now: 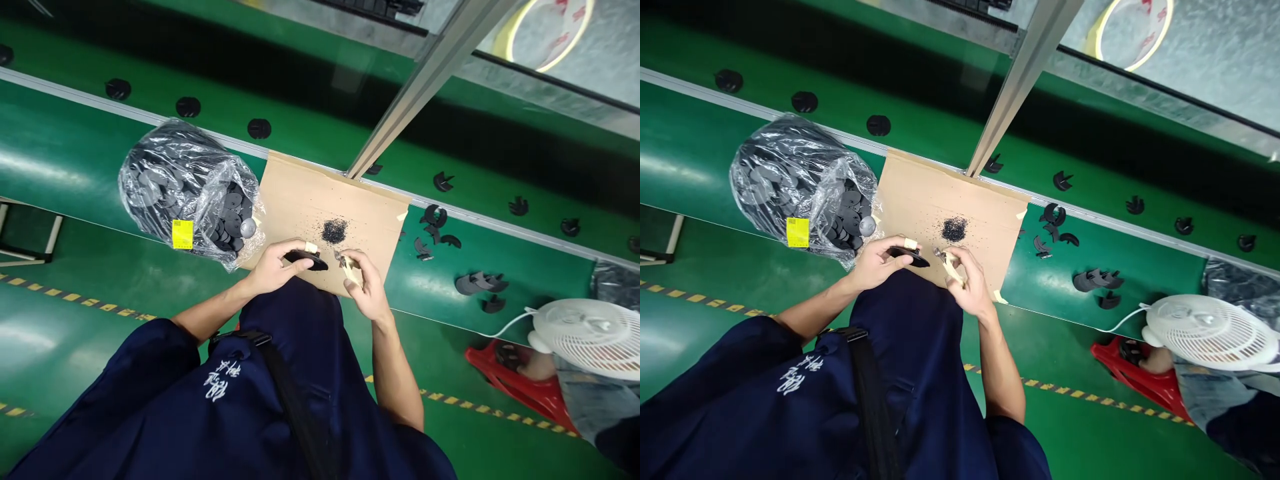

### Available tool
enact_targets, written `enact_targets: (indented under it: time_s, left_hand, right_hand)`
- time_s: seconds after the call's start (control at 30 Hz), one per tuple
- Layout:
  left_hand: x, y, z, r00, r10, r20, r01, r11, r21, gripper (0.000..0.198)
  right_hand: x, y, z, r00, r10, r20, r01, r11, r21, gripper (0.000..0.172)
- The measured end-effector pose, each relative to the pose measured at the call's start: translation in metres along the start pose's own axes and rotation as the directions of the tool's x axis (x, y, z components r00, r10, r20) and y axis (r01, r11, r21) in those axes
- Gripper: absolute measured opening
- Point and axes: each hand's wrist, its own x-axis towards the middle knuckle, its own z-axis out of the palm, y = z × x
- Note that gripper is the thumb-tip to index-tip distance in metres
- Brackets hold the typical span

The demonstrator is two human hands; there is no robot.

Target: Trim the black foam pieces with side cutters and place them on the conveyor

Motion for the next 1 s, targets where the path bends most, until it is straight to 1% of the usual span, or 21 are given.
enact_targets:
  time_s: [0.03,0.1,0.17,0.27,0.43,0.57,0.67,0.87,1.0]
  left_hand:
    - [0.001,0.001,0.000,1.000,0.013,0.004,-0.013,1.000,0.008,0.044]
    - [0.003,0.002,-0.001,0.999,0.035,0.020,-0.035,0.999,0.021,0.042]
    - [0.006,0.003,-0.001,0.998,0.048,0.035,-0.049,0.998,0.028,0.041]
    - [0.008,0.004,-0.001,0.998,0.043,0.037,-0.044,0.998,0.045,0.041]
    - [0.013,0.005,0.000,0.998,0.052,0.037,-0.053,0.997,0.050,0.039]
    - [0.017,0.004,0.000,0.998,0.059,0.026,-0.061,0.996,0.064,0.038]
    - [0.019,0.005,0.000,0.996,0.071,0.048,-0.075,0.994,0.077,0.035]
    - [0.023,0.005,-0.001,0.984,0.139,0.108,-0.149,0.985,0.091,0.030]
    - [0.025,0.005,0.002,0.974,0.195,0.113,-0.203,0.977,0.063,0.028]
  right_hand:
    - [0.003,-0.009,-0.003,0.999,-0.028,0.019,0.029,0.999,-0.039,0.036]
    - [0.008,-0.021,-0.007,0.998,-0.046,0.037,0.050,0.991,-0.123,0.034]
    - [0.012,-0.025,-0.009,0.997,-0.053,0.055,0.062,0.979,-0.194,0.033]
    - [0.016,-0.024,-0.010,0.993,-0.088,0.083,0.106,0.961,-0.255,0.038]
    - [0.020,-0.022,-0.016,0.986,-0.136,0.091,0.156,0.953,-0.262,0.039]
    - [0.023,-0.023,-0.020,0.987,-0.126,0.096,0.149,0.948,-0.283,0.038]
    - [0.025,-0.024,-0.021,0.989,-0.117,0.092,0.140,0.941,-0.308,0.038]
    - [0.028,-0.022,-0.025,0.983,-0.107,0.148,0.146,0.947,-0.285,0.036]
    - [0.027,-0.023,-0.026,0.986,-0.098,0.138,0.137,0.941,-0.308,0.030]
